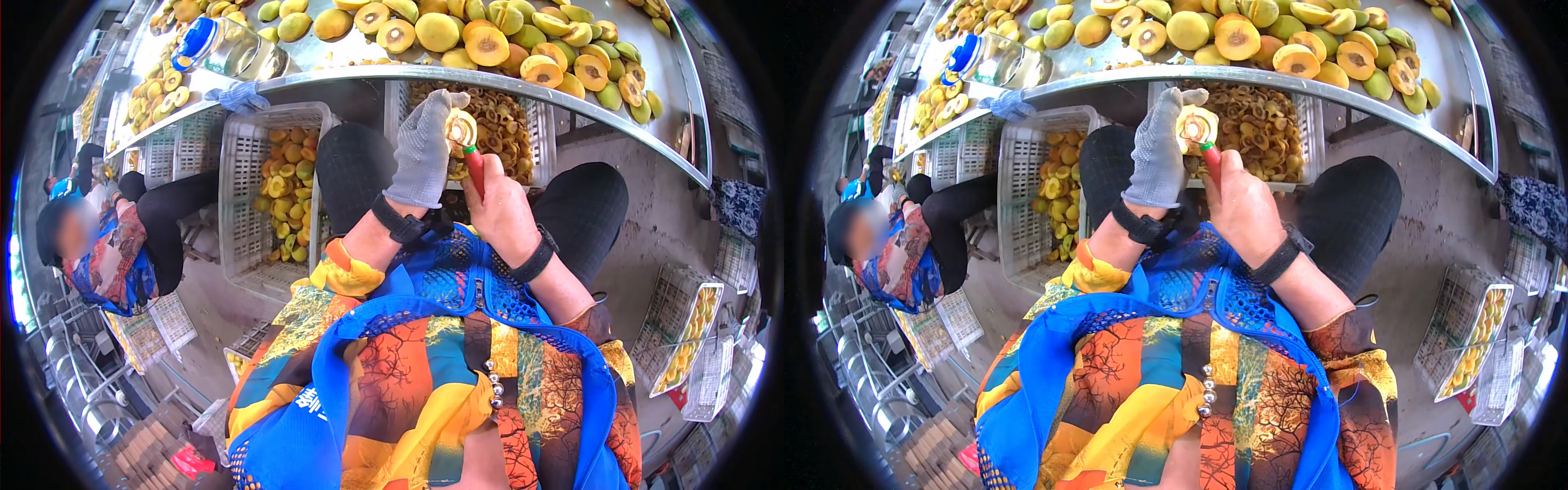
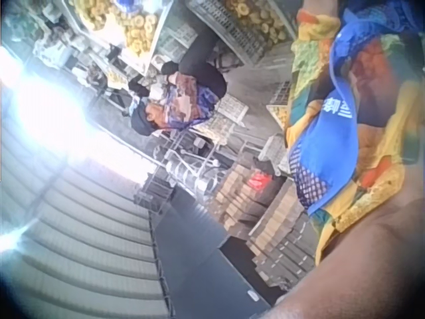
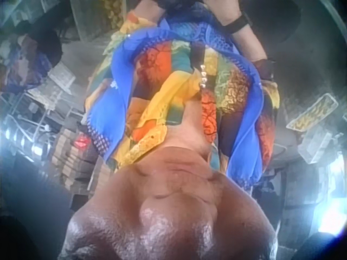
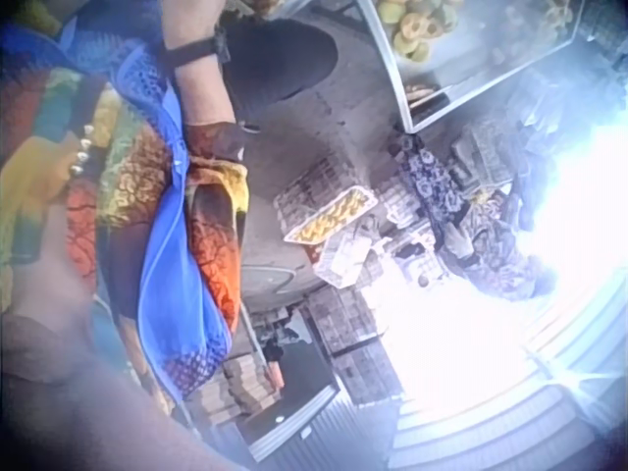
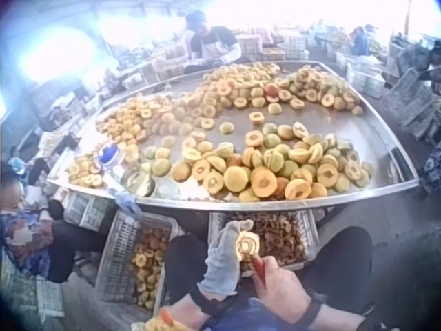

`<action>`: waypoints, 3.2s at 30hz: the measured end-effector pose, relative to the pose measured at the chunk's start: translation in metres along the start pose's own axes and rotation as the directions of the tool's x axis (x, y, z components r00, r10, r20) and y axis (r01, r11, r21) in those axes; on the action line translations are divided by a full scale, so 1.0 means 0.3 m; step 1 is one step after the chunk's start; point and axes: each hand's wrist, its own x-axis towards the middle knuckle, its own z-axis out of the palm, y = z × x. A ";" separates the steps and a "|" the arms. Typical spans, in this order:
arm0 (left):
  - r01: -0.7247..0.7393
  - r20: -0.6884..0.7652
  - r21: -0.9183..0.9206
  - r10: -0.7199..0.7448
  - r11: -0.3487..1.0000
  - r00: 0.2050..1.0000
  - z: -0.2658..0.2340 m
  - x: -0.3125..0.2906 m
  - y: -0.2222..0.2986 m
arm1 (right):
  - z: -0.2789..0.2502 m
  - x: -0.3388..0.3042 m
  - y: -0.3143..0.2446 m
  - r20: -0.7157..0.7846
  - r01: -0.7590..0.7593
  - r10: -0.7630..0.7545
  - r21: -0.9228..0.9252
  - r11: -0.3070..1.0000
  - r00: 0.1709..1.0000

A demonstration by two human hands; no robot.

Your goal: Using a manual coring tool to remove the center and pit from halved yellow fruit on a metal processing table.

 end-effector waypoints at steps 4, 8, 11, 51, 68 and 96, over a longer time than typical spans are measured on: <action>0.052 0.072 0.054 -0.056 0.997 0.996 -0.004 -0.004 0.021 | 0.009 -0.014 0.006 0.019 -0.005 0.005 -0.009 1.000 1.000; 0.326 0.433 0.052 -0.316 0.944 0.844 -0.058 0.071 0.041 | -0.002 -0.019 0.010 0.090 0.039 -0.033 -0.066 0.997 0.995; 0.327 0.496 0.185 -0.376 0.927 0.783 -0.061 0.091 0.073 | 0.006 -0.012 0.010 0.098 0.053 -0.051 -0.021 0.998 0.994; 0.105 0.320 -0.080 -0.074 0.991 0.944 0.028 0.009 0.041 | 0.012 -0.028 0.029 -0.062 0.062 -0.052 0.184 0.981 0.997; 0.352 0.344 0.027 -0.339 0.936 0.876 0.002 0.015 0.042 | -0.119 -0.025 -0.016 0.722 -0.669 0.104 0.564 0.484 0.684; -0.216 0.232 0.972 0.245 -0.089 0.942 -0.231 0.401 0.231 | -0.004 0.099 0.124 0.159 -0.203 0.193 0.048 0.978 0.968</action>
